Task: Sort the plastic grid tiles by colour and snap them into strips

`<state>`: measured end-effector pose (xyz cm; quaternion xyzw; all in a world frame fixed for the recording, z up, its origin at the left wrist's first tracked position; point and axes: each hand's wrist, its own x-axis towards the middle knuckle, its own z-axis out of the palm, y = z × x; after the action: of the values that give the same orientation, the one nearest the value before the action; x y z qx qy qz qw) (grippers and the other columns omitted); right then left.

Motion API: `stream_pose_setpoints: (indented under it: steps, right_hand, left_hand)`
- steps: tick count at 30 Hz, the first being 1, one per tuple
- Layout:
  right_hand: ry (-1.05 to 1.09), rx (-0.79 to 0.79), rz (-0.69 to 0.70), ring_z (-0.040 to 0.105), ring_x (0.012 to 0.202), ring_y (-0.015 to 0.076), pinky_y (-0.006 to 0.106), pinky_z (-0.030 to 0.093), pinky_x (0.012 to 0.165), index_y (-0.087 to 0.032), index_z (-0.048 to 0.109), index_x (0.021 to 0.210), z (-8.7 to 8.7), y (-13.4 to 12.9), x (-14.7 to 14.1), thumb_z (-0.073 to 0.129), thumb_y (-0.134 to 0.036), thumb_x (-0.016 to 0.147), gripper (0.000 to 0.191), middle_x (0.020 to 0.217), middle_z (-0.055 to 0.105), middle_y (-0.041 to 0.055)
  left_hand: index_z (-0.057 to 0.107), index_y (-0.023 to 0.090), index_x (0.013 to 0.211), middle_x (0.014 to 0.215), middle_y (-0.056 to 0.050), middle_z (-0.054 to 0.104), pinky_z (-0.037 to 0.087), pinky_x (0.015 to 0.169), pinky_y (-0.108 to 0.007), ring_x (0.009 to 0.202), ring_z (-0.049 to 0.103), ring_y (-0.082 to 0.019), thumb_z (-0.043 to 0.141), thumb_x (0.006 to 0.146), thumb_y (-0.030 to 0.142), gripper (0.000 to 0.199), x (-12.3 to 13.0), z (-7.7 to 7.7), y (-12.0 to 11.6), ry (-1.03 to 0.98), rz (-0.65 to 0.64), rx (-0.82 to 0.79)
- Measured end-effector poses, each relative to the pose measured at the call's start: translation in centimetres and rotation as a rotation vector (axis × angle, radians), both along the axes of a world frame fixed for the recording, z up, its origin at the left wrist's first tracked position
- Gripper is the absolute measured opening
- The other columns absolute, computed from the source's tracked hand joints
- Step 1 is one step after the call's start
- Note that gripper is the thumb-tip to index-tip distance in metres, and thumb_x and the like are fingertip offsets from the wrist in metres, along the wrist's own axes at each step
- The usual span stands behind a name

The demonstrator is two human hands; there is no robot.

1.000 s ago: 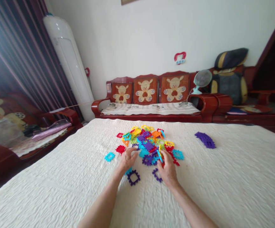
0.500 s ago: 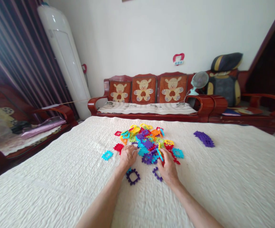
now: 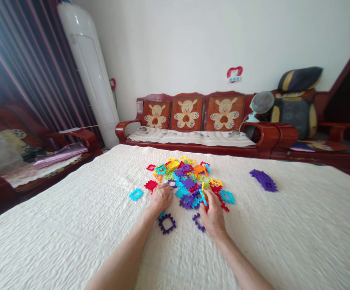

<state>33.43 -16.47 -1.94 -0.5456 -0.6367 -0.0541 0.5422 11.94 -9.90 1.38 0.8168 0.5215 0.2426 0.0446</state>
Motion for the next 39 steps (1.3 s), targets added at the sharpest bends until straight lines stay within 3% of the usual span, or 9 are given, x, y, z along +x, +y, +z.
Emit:
stream_pose_setpoints:
  steps: [11,18,23,26,30,33,39]
  right_hand:
    - [0.027,-0.009,0.019,0.053,0.114,0.0263,0.049,0.045,0.097,-0.017,0.052,0.124,-0.1,0.1,0.1,0.046,-0.014,0.079,0.045,0.120,0.057,0.0140]
    - [0.046,0.017,0.029,0.054,0.110,0.0257,0.047,0.047,0.095,-0.016,0.058,0.109,0.1,0.2,0.0,0.046,-0.012,0.073,0.038,0.115,0.058,0.0142]
    - [0.050,0.025,0.046,0.056,0.106,0.0247,0.044,0.048,0.093,-0.016,0.059,0.105,0.1,0.2,0.0,0.047,-0.010,0.068,0.040,0.111,0.059,0.0133]
    - [0.053,0.030,0.045,0.056,0.106,0.0252,0.045,0.047,0.093,-0.016,0.059,0.105,0.1,0.2,-0.1,0.047,-0.012,0.069,0.038,0.112,0.059,0.0140]
    - [0.047,0.019,0.060,0.054,0.109,0.0261,0.047,0.046,0.094,-0.015,0.059,0.104,0.1,0.4,-0.1,0.047,-0.013,0.070,0.036,0.112,0.058,0.0148]
    - [0.050,0.014,0.067,0.054,0.109,0.0262,0.046,0.046,0.095,-0.015,0.060,0.103,0.1,0.4,-0.1,0.046,-0.013,0.071,0.035,0.112,0.058,0.0148]
    - [0.061,0.027,0.054,0.055,0.108,0.0261,0.045,0.047,0.094,-0.015,0.060,0.101,-0.1,0.5,-0.2,0.046,-0.012,0.069,0.035,0.111,0.058,0.0148]
  left_hand:
    - [0.069,0.019,0.092,0.096,-0.006,0.068,0.047,0.088,-0.030,0.094,0.062,-0.018,0.043,0.087,0.017,0.027,0.0,1.0,-0.4,0.035,-0.059,0.030]
    - [0.070,0.020,0.090,0.096,-0.007,0.069,0.048,0.091,-0.033,0.095,0.063,-0.018,0.044,0.086,0.017,0.027,0.0,0.9,-0.3,0.023,-0.110,0.061]
    - [0.066,0.022,0.110,0.122,-0.007,0.063,0.044,0.101,-0.036,0.115,0.057,-0.019,0.042,0.081,0.012,0.039,-0.2,0.7,-0.1,0.012,-0.225,0.055]
    - [0.061,0.021,0.121,0.133,-0.008,0.057,0.042,0.103,-0.036,0.121,0.053,-0.020,0.045,0.080,0.014,0.044,-0.8,2.0,-0.2,-0.019,-0.215,0.009]
    - [0.069,0.023,0.106,0.105,-0.003,0.070,0.050,0.082,-0.028,0.094,0.064,-0.018,0.059,0.079,0.033,0.031,-1.8,5.3,-1.2,0.087,-0.146,-0.282]
    - [0.069,0.026,0.106,0.099,0.000,0.070,0.048,0.077,-0.025,0.092,0.064,-0.018,0.070,0.069,0.040,0.039,-2.3,7.1,-2.2,0.250,-0.132,-0.462]
    - [0.063,0.027,0.115,0.118,-0.004,0.062,0.046,0.086,-0.030,0.104,0.059,-0.022,0.078,0.058,0.040,0.061,-2.1,7.2,-3.4,0.442,-0.142,-0.506]
